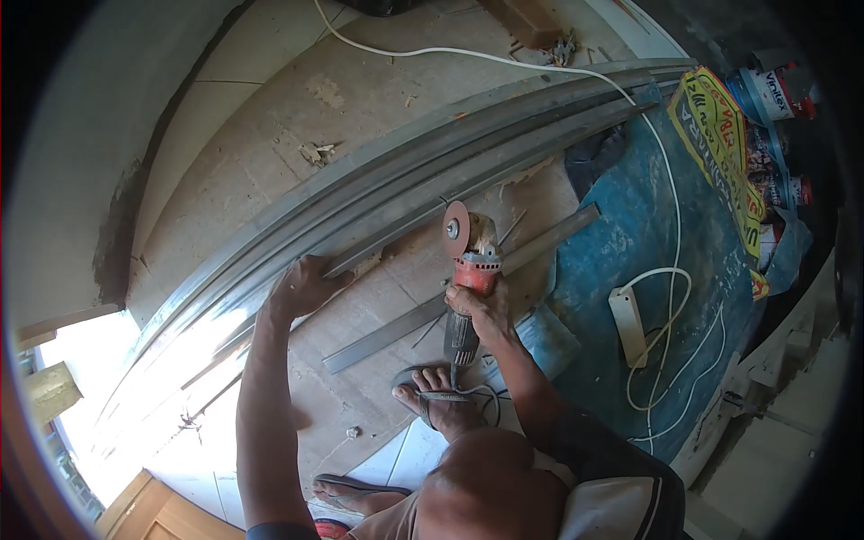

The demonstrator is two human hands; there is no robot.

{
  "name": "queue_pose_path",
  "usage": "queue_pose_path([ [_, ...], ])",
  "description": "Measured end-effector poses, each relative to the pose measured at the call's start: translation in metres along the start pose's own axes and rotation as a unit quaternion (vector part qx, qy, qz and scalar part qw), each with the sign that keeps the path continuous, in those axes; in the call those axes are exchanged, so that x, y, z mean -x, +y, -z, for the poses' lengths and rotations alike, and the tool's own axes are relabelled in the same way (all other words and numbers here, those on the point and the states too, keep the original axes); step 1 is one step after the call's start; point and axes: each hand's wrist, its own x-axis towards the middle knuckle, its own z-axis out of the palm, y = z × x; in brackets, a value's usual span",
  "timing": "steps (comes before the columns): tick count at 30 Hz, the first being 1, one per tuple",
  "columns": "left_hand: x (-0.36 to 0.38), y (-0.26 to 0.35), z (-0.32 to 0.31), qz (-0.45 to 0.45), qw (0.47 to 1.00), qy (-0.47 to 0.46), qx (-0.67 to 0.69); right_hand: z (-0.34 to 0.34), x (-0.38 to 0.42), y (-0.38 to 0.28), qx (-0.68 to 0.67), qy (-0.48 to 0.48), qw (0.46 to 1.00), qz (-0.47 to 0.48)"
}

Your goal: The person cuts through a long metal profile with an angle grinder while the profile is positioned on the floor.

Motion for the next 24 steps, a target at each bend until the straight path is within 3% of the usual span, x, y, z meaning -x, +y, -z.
queue_pose_path([
  [24,-0.0002,-0.0035,-0.0019,-0.003,1.000,0.012,0.005,-0.0062,-0.0008,-0.0003,0.025,0.030,0.999,-0.010],
])
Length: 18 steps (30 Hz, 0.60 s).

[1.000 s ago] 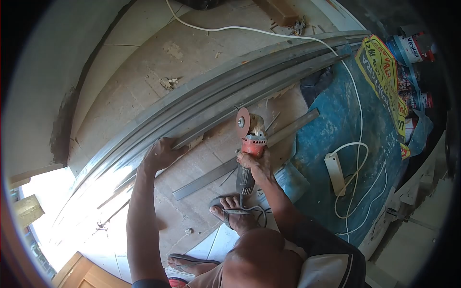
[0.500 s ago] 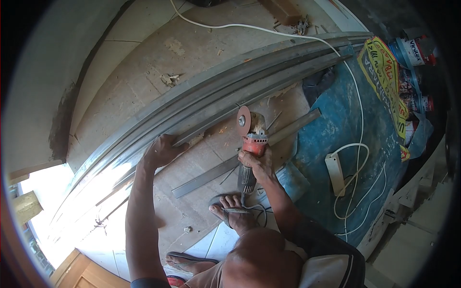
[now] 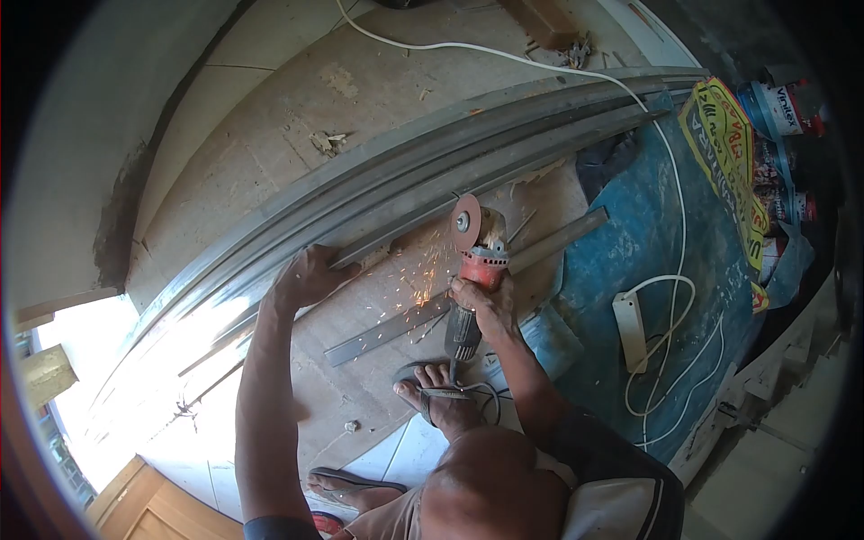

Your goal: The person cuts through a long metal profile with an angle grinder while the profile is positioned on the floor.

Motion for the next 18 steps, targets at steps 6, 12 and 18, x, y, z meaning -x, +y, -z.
queue_pose_path([
  [6,-0.002,-0.004,0.005,-0.014,0.999,-0.025,0.027,-0.004,0.000,0.001,0.003,-0.009,1.000,0.022],
  [12,-0.005,-0.013,-0.006,-0.046,0.998,0.011,0.040,-0.009,0.000,-0.002,-0.009,-0.011,1.000,-0.005],
  [18,-0.011,-0.026,-0.012,-0.096,0.993,0.006,0.070,-0.008,0.001,0.000,0.004,-0.006,1.000,0.025],
])
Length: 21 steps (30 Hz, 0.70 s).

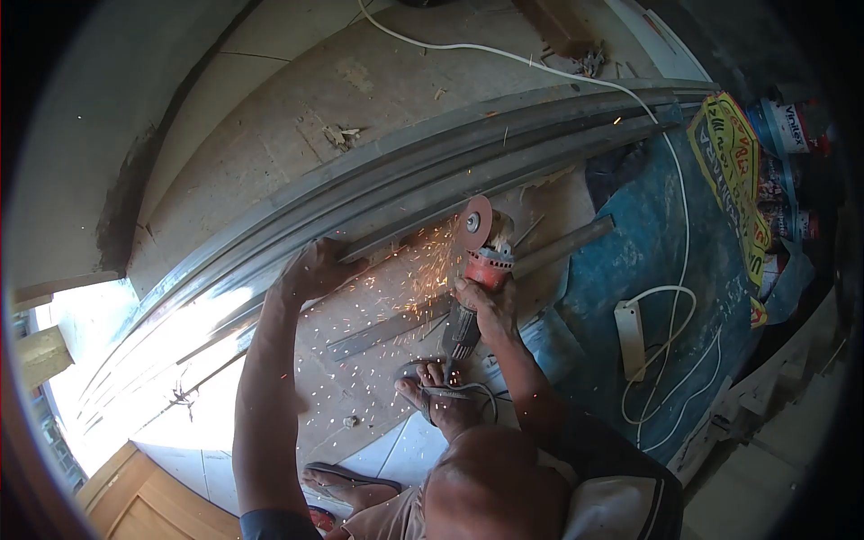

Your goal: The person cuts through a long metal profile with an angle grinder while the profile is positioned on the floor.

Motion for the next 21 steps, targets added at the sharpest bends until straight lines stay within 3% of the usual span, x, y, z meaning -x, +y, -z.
queue_pose_path([
  [7,0.004,0.025,0.011,0.093,0.995,-0.028,-0.030,0.001,0.001,0.004,-0.025,-0.003,0.999,-0.029],
  [21,0.000,0.005,0.000,0.049,0.998,-0.008,-0.034,-0.003,0.001,0.004,-0.014,0.027,1.000,-0.008],
])
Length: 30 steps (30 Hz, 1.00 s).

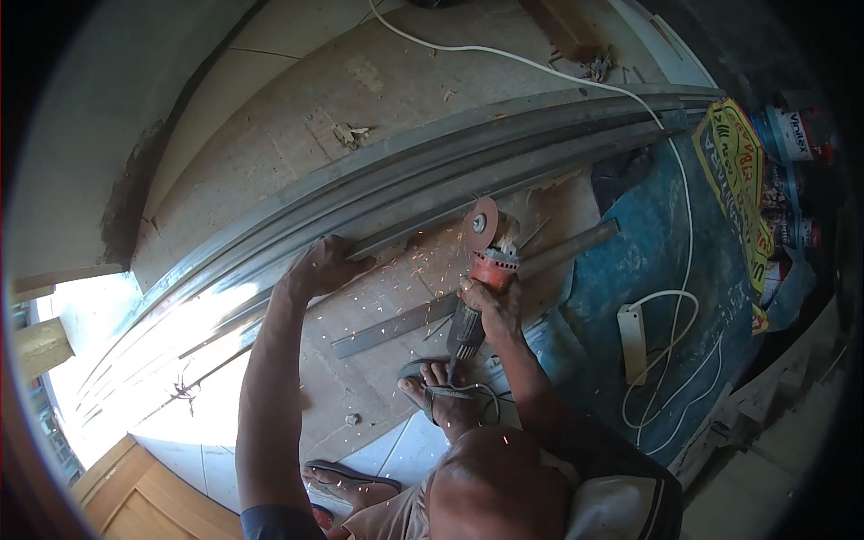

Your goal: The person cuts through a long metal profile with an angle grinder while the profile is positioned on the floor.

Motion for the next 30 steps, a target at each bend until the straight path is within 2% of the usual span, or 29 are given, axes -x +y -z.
queue_pose_path([
  [7,0.002,0.004,0.002,0.007,1.000,-0.001,0.001,0.006,-0.002,0.002,0.017,0.000,1.000,-0.005],
  [9,0.001,-0.001,-0.003,-0.009,1.000,0.010,0.002,0.009,-0.003,-0.002,0.017,-0.040,0.999,-0.020],
  [12,0.002,0.000,-0.002,-0.020,1.000,0.022,0.000,0.002,0.002,-0.006,0.012,-0.014,1.000,0.002],
  [22,0.003,0.000,0.000,-0.031,0.999,0.021,-0.002,0.007,-0.002,-0.008,0.011,-0.041,0.999,-0.006],
  [25,0.004,0.005,0.002,-0.008,1.000,0.012,-0.017,0.005,0.000,-0.012,0.027,-0.043,0.999,-0.012],
  [30,0.001,-0.004,-0.004,-0.022,1.000,0.019,-0.005,0.006,-0.001,-0.005,0.027,-0.022,0.999,0.030],
])
